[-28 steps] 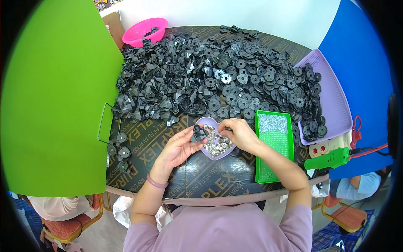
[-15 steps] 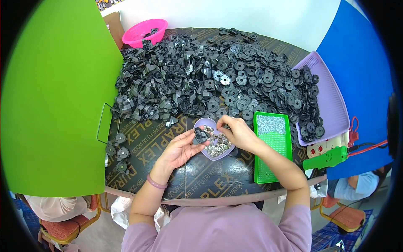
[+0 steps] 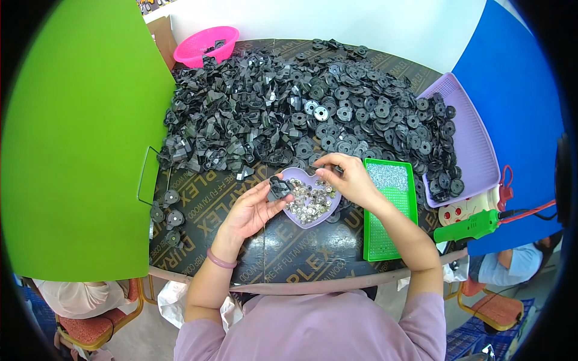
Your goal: Assembling small plastic components with metal fasteners by hand at a factory workbench.
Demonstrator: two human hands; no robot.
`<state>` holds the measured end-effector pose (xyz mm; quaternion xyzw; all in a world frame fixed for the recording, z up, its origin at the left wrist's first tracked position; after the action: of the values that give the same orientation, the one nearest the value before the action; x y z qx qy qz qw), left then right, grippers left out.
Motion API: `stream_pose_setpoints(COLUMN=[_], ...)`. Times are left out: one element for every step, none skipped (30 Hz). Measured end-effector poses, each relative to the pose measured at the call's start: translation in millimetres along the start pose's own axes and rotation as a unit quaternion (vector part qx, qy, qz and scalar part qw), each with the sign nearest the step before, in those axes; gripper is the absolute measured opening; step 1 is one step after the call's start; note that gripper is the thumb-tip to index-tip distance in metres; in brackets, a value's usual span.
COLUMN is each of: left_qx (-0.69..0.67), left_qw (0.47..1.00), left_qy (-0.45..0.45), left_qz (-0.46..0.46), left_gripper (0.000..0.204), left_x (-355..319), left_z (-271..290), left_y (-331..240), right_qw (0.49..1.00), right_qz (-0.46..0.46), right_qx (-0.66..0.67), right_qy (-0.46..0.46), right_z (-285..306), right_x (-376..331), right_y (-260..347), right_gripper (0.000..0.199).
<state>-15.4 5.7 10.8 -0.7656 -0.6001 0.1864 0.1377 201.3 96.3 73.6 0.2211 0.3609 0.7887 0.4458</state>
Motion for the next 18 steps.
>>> stream_pose_setpoints(left_qx=[-0.007,-0.013,-0.013,-0.007,-0.001,-0.001,-0.003,-0.004,-0.004,0.0,0.003,0.003,0.004,0.004,0.004,0.008,0.013,0.012], left_qw=[1.0,1.0,1.0,1.0,1.0,1.0,1.0,1.0,1.0,1.0,1.0,1.0,1.0,1.0,1.0,1.0,1.0,1.0], left_qy=[0.0,-0.001,0.0,0.002,0.005,0.004,-0.003,-0.009,-0.01,-0.012,-0.015,-0.015,-0.01,-0.005,-0.005,-0.005,-0.006,-0.006], left_qz=[0.001,0.002,0.003,0.0,-0.003,-0.003,-0.008,-0.013,-0.013,-0.013,-0.014,-0.014,-0.013,-0.012,-0.012,-0.014,-0.016,-0.017], left_gripper=[0.038,0.038,0.038,0.038,0.038,0.038,0.037,0.036,0.036,0.036,0.036,0.036,0.036,0.036,0.036,0.036,0.036,0.036], left_x=[0.1,0.2,0.6,0.7,1.2,1.3,1.5,1.5,1.6,1.6,1.5,1.5,1.4,1.3,1.0,0.6,0.4,-0.2], left_z=[0.8,1.8,2.6,3.4,4.0,5.6,7.1,8.1,7.9,7.5,7.2,7.2,7.3,7.2,7.2,7.1,6.9,6.4], left_y=[-0.4,-0.7,-0.6,0.0,0.6,0.8,1.1,1.1,0.7,0.2,-0.3,-0.8,-1.2,-1.6,-1.6,-1.6,-1.7,-2.3], right_qw=[0.998,0.994,0.994,0.977,0.948,0.932,0.933,0.916,0.898,0.898,0.898,0.895,0.892,0.892,0.889,0.886,0.886,0.886], right_qz=[0.036,0.044,0.044,0.113,0.182,0.201,0.201,0.231,0.259,0.259,0.259,0.263,0.267,0.267,0.275,0.283,0.283,0.284], right_qx=[-0.051,-0.097,-0.097,-0.178,-0.257,-0.3,-0.299,-0.328,-0.356,-0.357,-0.357,-0.36,-0.363,-0.364,-0.365,-0.367,-0.367,-0.367], right_qy=[-0.027,-0.021,-0.022,-0.033,-0.044,-0.024,-0.023,-0.017,-0.011,0.006,0.006,0.009,0.012,0.012,0.013,0.014,0.014,0.012], right_z=[0.0,-3.1,-8.7,-15.3,-19.7,-25.0,-29.8,-35.2,-38.7,-42.1,-42.6,-41.9,-41.4,-41.2,-41.1,-40.9,-40.3,-39.9], right_x=[1.3,1.2,1.8,1.5,-0.3,-1.2,-1.6,-2.0,-1.8,0.5,2.1,4.1,5.7,6.8,7.6,8.1,8.1,8.2], right_y=[-5.1,-10.6,-18.7,-25.0,-29.2,-27.5,-25.7,-23.7,-22.9,-25.1,-24.8,-21.4,-19.5,-19.8,-20.8,-21.8,-23.0,-24.1], right_gripper=[0.013,0.012,0.012,0.013,0.016,0.015,0.015,0.014,0.014,0.013,0.013,0.013,0.013,0.013,0.013,0.012,0.012,0.012])
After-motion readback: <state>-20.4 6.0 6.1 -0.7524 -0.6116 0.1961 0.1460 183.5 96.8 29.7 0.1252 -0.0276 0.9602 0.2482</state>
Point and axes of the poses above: each hand's wrist, its own x-axis towards the middle knuckle, its own z-axis out of the back of the hand, y = z × x, the point moved 1 cm from there along x, towards the middle knuckle, and after that the axes turned 8 degrees about -z, right-handed, at the moved point
